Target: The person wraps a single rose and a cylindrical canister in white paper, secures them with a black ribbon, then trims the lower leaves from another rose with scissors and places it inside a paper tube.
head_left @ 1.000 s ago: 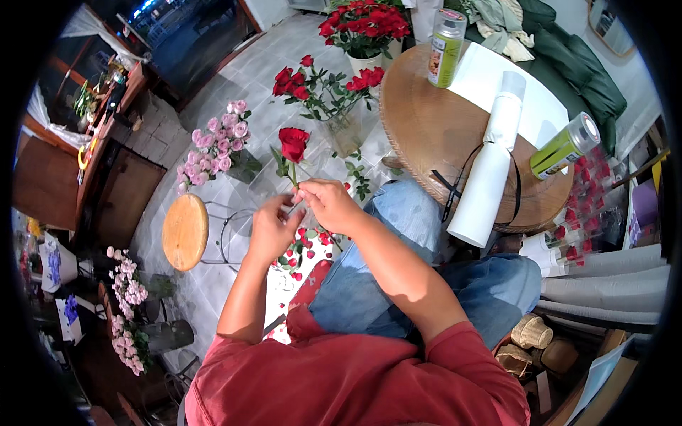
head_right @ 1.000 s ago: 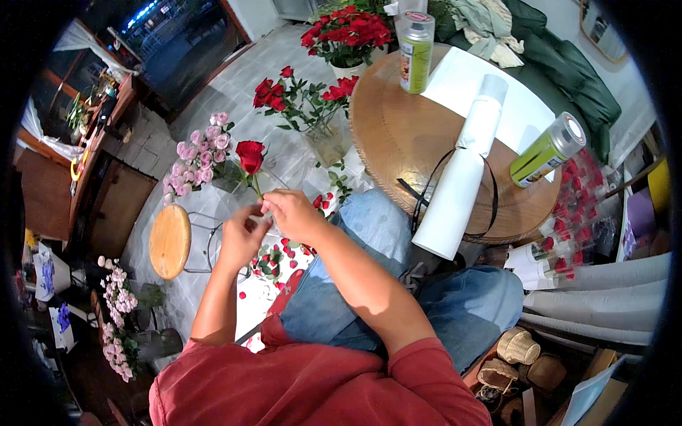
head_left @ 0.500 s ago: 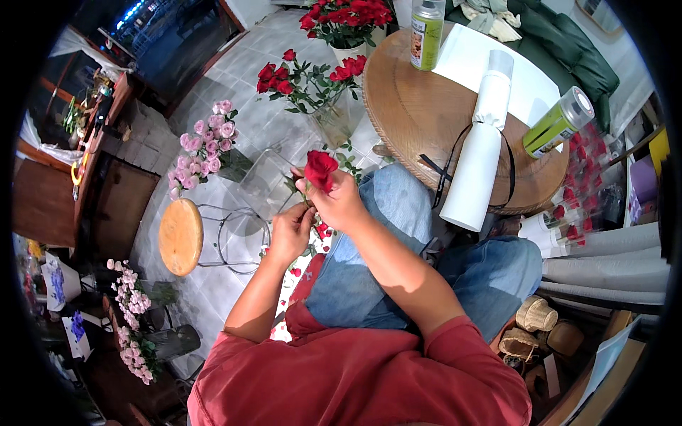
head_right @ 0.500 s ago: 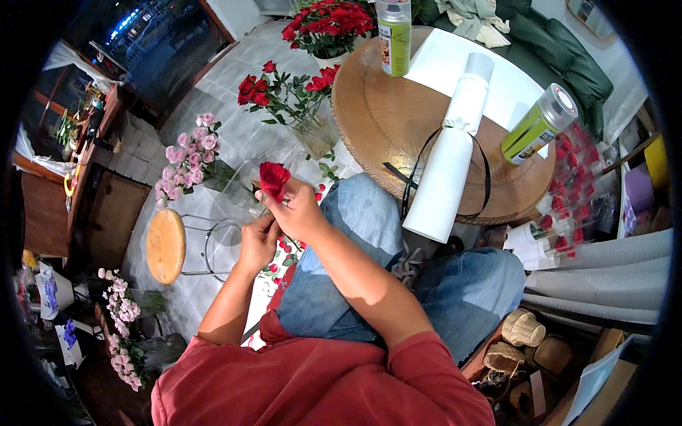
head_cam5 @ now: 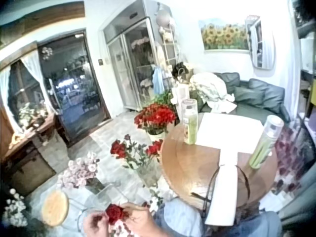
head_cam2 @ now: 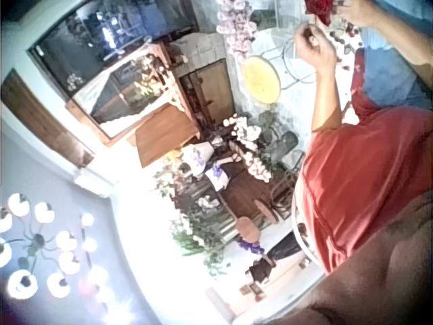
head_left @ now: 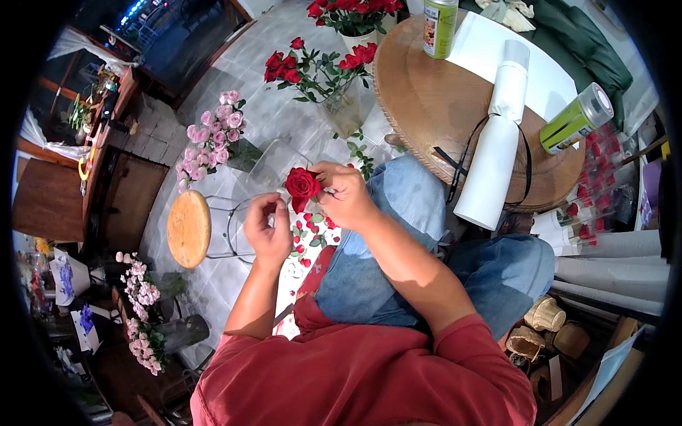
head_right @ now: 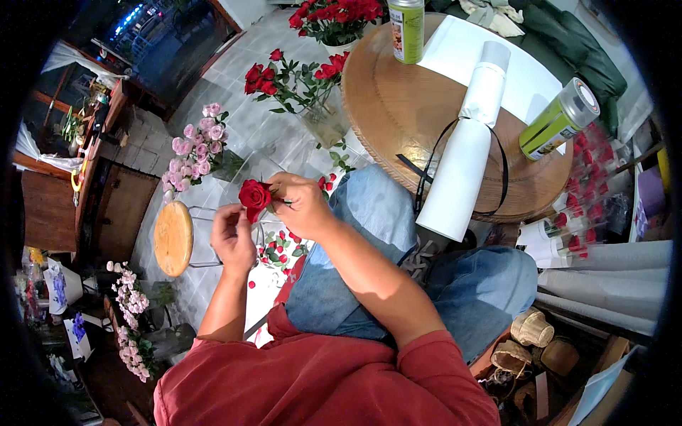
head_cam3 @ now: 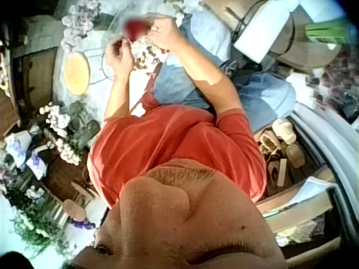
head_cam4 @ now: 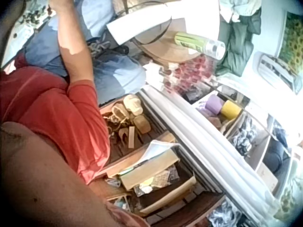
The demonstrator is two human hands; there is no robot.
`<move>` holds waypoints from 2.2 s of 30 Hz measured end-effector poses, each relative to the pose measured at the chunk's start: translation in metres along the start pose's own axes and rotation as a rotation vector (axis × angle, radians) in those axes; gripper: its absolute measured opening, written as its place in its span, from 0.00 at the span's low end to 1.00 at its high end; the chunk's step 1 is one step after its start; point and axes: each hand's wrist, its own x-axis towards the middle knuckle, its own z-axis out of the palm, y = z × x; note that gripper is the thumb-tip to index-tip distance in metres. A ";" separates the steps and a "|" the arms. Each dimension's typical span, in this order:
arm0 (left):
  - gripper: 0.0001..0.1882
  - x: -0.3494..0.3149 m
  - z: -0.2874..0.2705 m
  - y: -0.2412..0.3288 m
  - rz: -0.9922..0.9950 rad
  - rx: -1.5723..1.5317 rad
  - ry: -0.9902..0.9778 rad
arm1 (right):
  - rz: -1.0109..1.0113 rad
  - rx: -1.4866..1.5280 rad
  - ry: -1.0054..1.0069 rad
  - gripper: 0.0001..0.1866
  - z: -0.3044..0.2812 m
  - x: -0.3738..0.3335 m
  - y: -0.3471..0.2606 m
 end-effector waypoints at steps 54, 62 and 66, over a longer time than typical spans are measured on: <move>0.20 0.011 -0.023 0.040 -0.227 0.417 -0.395 | -0.033 -0.205 0.138 0.11 -0.009 0.001 -0.033; 0.29 0.009 -0.020 0.051 -0.060 -0.093 -0.507 | -0.261 -0.250 -0.052 0.16 -0.013 0.013 -0.141; 0.19 -0.001 0.001 0.079 0.175 -0.029 -0.598 | -0.196 -0.306 -0.178 0.16 -0.024 -0.003 -0.185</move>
